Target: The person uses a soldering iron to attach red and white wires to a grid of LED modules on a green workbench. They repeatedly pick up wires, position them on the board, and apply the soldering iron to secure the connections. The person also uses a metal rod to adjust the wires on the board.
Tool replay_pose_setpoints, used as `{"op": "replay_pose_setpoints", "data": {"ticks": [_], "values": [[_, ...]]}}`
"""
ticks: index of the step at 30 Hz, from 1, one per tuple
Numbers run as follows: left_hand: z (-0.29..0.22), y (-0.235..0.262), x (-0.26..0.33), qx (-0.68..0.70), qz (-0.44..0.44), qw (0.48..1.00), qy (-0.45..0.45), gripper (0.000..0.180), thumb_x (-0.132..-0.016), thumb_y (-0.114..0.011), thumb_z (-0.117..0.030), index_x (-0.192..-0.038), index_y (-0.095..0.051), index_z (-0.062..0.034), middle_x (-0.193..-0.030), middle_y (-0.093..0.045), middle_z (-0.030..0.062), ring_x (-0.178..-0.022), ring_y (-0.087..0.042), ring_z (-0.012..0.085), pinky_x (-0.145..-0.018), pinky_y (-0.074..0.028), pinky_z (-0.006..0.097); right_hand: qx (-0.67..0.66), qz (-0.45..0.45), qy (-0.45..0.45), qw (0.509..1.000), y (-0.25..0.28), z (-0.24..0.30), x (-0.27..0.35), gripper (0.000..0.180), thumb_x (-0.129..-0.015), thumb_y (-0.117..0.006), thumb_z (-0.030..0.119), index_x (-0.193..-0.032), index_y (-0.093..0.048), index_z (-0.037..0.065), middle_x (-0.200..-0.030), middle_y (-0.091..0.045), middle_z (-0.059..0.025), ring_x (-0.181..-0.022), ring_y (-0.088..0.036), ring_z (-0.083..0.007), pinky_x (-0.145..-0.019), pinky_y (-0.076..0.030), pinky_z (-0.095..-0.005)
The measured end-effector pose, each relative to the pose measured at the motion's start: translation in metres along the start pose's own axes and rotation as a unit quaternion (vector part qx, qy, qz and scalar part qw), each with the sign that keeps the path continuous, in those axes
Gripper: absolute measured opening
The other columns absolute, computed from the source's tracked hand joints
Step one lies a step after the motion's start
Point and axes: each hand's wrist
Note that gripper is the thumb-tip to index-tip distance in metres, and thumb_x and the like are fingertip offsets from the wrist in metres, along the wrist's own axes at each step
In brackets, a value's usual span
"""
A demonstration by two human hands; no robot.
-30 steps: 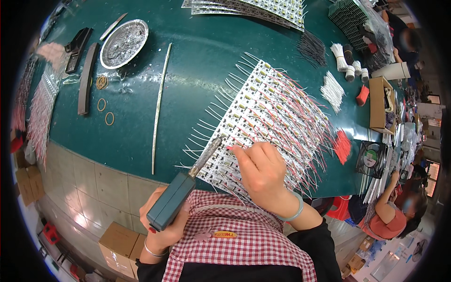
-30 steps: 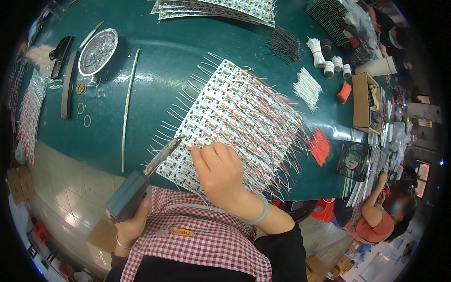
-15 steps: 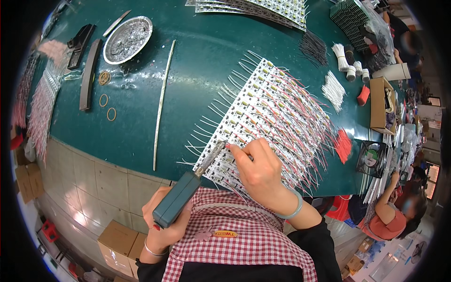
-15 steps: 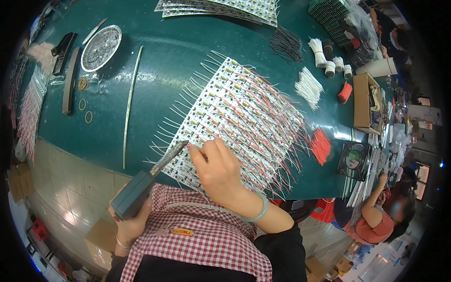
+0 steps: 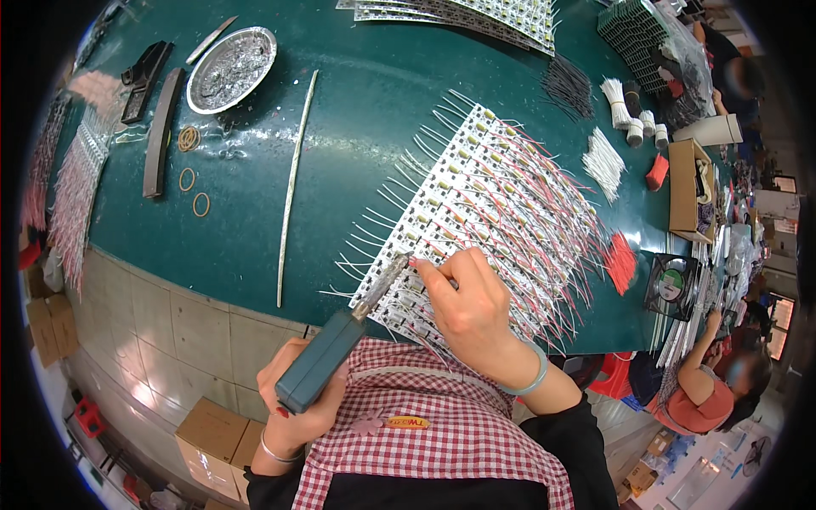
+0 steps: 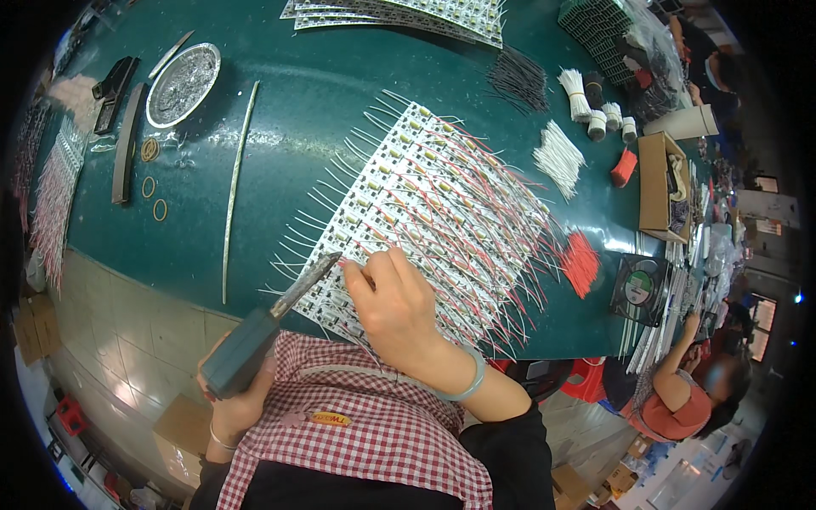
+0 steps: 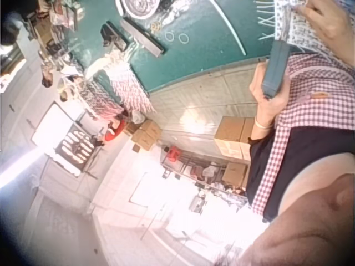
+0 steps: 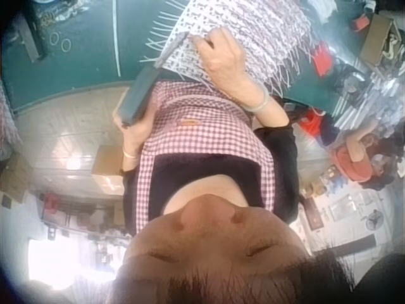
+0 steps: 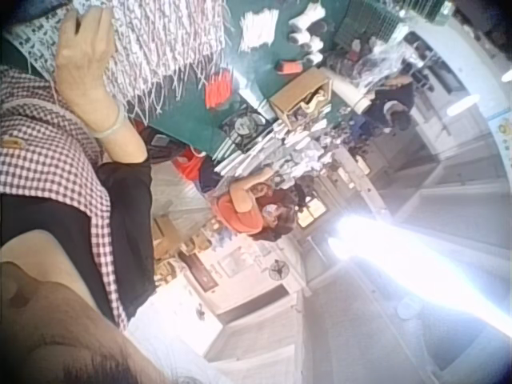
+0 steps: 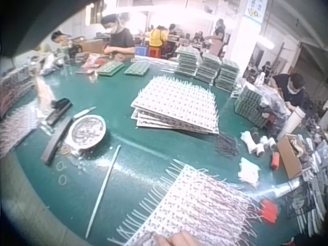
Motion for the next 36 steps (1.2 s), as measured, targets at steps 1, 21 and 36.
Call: {"op": "replay_pose_setpoints", "data": {"ticks": [1,21,36], "values": [[0.003,0.001,0.003,-0.002,-0.003,1.000,-0.011,0.018,-0.070,-0.074,0.003,-0.086,-0.067,0.0049,-0.079,-0.064,0.0135,-0.064,-0.063,0.0233,-0.059,-0.050,0.031,0.000,0.000,0.000,1.000,0.000,0.000,0.000,0.020,-0.075,-0.066,0.002,-0.095,-0.067,0.001,-0.074,-0.044,-0.0050,-0.069,-0.049,-0.0202,-0.053,-0.040,-0.0315],[0.007,0.011,0.021,0.003,-0.010,1.000,0.015,0.023,-0.070,-0.074,0.005,-0.092,-0.068,0.0069,-0.090,-0.068,0.0168,-0.075,-0.068,0.0262,-0.067,-0.054,0.032,-0.020,-0.008,0.043,0.999,0.006,0.010,0.006,0.024,-0.076,-0.067,0.004,-0.099,-0.067,-0.002,-0.076,-0.049,-0.0063,-0.072,-0.052,-0.0216,-0.056,-0.041,-0.0328],[0.004,0.008,0.018,-0.024,-0.016,0.999,-0.030,0.020,-0.071,-0.073,0.004,-0.089,-0.066,0.0064,-0.083,-0.065,0.0145,-0.067,-0.065,0.0221,-0.060,-0.050,0.029,-0.034,0.010,0.013,0.999,0.000,0.012,0.009,0.024,-0.074,-0.067,-0.001,-0.097,-0.069,-0.001,-0.074,-0.047,-0.0060,-0.069,-0.051,-0.0212,-0.053,-0.041,-0.0325]]}}
Point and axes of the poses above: each hand's wrist, its own x-axis away from the middle knuckle, its own y-axis out of the back of the hand, z = x × y
